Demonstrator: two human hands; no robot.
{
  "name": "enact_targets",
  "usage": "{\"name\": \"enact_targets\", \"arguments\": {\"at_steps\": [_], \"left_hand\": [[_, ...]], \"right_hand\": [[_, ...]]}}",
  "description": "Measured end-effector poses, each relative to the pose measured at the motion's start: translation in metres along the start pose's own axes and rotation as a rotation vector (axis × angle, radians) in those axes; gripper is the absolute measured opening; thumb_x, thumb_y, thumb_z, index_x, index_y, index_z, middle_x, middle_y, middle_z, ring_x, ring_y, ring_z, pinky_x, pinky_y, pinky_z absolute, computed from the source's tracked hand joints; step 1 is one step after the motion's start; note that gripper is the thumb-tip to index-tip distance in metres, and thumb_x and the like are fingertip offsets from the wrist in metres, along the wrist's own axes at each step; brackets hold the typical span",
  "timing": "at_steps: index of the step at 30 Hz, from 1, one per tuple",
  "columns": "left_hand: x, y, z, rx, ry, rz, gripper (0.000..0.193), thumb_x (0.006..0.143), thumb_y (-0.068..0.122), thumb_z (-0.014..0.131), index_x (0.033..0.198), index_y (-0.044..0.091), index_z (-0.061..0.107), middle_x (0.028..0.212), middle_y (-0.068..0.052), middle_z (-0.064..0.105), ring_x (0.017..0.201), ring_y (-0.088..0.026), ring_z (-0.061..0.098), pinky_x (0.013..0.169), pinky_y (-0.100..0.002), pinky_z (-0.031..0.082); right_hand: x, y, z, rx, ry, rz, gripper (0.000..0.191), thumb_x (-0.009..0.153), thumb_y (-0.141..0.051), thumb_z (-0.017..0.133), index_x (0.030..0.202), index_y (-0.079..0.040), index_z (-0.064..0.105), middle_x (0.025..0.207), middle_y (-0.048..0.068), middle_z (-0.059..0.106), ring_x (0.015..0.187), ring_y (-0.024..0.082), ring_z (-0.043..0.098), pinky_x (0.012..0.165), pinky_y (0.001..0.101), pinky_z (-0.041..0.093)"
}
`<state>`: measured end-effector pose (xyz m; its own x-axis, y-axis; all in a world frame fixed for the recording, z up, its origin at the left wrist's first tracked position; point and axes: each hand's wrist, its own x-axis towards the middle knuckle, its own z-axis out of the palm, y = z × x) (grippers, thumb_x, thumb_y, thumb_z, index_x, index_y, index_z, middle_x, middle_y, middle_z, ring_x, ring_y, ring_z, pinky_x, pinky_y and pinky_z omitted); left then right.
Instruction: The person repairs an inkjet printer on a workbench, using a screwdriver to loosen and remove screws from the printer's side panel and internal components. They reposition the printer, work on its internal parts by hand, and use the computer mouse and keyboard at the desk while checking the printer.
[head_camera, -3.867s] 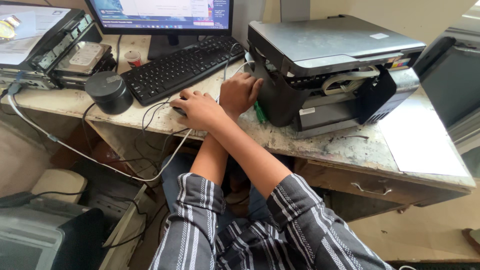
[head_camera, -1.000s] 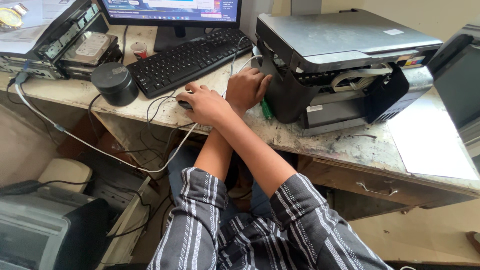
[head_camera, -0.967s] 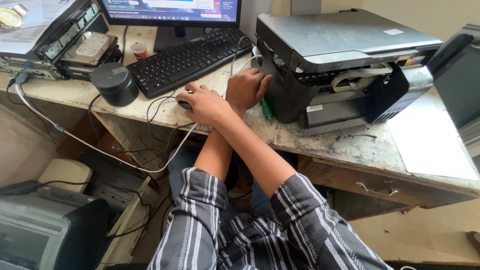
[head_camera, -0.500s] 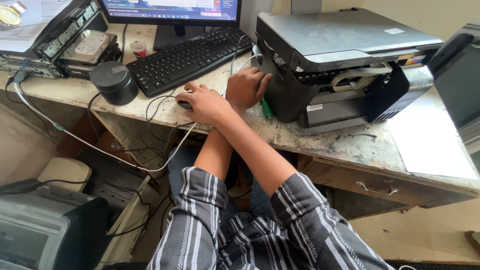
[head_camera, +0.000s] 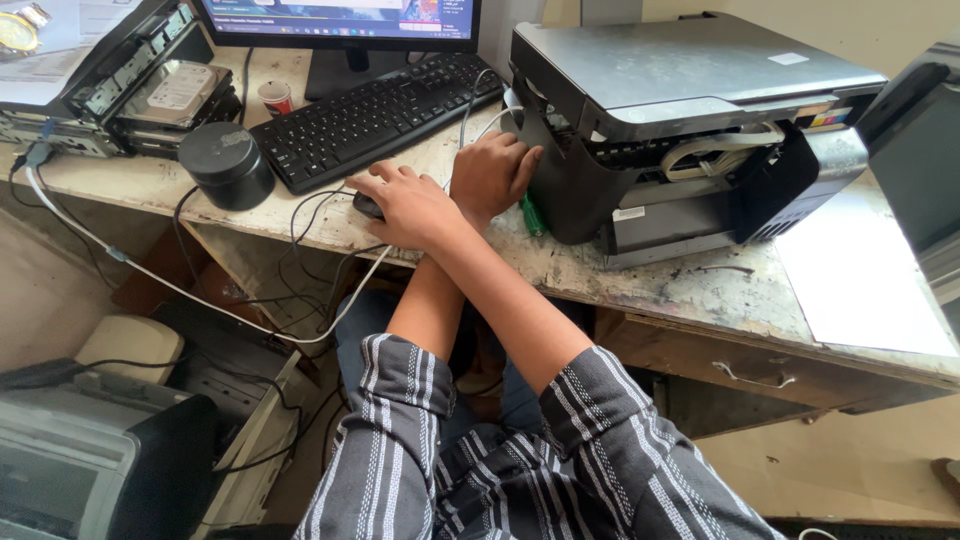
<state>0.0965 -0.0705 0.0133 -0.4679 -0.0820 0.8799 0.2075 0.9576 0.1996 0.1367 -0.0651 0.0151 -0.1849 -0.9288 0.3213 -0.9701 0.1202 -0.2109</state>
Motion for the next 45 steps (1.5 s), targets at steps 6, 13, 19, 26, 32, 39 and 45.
{"name": "enact_targets", "arguments": {"at_steps": [6, 13, 19, 26, 32, 39, 45], "left_hand": [[0.000, -0.002, 0.001, -0.001, -0.008, 0.003, 0.037, 0.102, 0.029, 0.062, 0.072, 0.008, 0.066, 0.074, -0.008, 0.063, 0.078, -0.032, 0.064, 0.063, -0.046, 0.050], [0.002, 0.001, 0.003, 0.013, -0.001, 0.001, 0.035, 0.100, 0.028, 0.063, 0.072, 0.008, 0.067, 0.075, -0.009, 0.063, 0.079, -0.032, 0.064, 0.063, -0.046, 0.051], [0.003, -0.001, 0.005, 0.007, -0.008, 0.003, 0.034, 0.101, 0.027, 0.064, 0.072, 0.008, 0.067, 0.075, -0.009, 0.063, 0.079, -0.032, 0.064, 0.064, -0.047, 0.051], [0.003, -0.003, 0.010, 0.003, -0.005, 0.001, 0.034, 0.100, 0.027, 0.064, 0.072, 0.008, 0.066, 0.075, -0.009, 0.063, 0.079, -0.033, 0.065, 0.063, -0.047, 0.051], [0.004, -0.001, 0.009, 0.011, -0.001, -0.003, 0.034, 0.101, 0.028, 0.063, 0.072, 0.009, 0.067, 0.074, -0.009, 0.063, 0.077, -0.032, 0.064, 0.062, -0.047, 0.050], [0.002, -0.002, 0.007, 0.024, -0.019, -0.012, 0.037, 0.101, 0.029, 0.063, 0.071, 0.009, 0.066, 0.073, -0.008, 0.062, 0.076, -0.032, 0.064, 0.063, -0.047, 0.050], [0.002, -0.001, 0.011, 0.027, -0.022, -0.009, 0.036, 0.101, 0.029, 0.062, 0.072, 0.008, 0.066, 0.074, -0.009, 0.063, 0.077, -0.033, 0.064, 0.065, -0.047, 0.051]], "right_hand": [[0.001, 0.002, 0.002, 0.001, 0.006, -0.005, 0.067, 0.080, -0.031, 0.076, 0.144, -0.028, 0.055, 0.144, 0.012, 0.052, 0.130, 0.035, 0.054, 0.102, 0.0489, 0.046], [-0.002, 0.003, 0.001, 0.000, 0.018, 0.016, 0.059, 0.078, -0.032, 0.077, 0.135, -0.025, 0.062, 0.138, 0.010, 0.056, 0.127, 0.033, 0.056, 0.100, 0.0478, 0.047], [-0.001, 0.007, 0.000, 0.046, 0.020, 0.019, 0.052, 0.078, -0.023, 0.074, 0.129, -0.026, 0.067, 0.131, 0.006, 0.061, 0.121, 0.031, 0.060, 0.097, 0.0464, 0.049], [0.000, 0.011, 0.002, 0.063, 0.016, -0.019, 0.048, 0.077, -0.021, 0.076, 0.124, -0.026, 0.070, 0.130, 0.005, 0.061, 0.117, 0.032, 0.061, 0.097, 0.0456, 0.051], [0.000, 0.010, -0.001, 0.081, 0.000, -0.019, 0.045, 0.081, -0.027, 0.077, 0.125, -0.025, 0.069, 0.132, 0.006, 0.059, 0.116, 0.032, 0.062, 0.097, 0.0455, 0.050], [0.000, 0.005, -0.003, 0.064, -0.011, 0.005, 0.046, 0.081, -0.027, 0.077, 0.126, -0.026, 0.069, 0.134, 0.007, 0.058, 0.119, 0.032, 0.061, 0.098, 0.0460, 0.050], [-0.002, 0.006, -0.005, 0.074, -0.017, 0.015, 0.046, 0.081, -0.028, 0.078, 0.126, -0.026, 0.068, 0.136, 0.007, 0.057, 0.120, 0.032, 0.061, 0.099, 0.0463, 0.050]]}}
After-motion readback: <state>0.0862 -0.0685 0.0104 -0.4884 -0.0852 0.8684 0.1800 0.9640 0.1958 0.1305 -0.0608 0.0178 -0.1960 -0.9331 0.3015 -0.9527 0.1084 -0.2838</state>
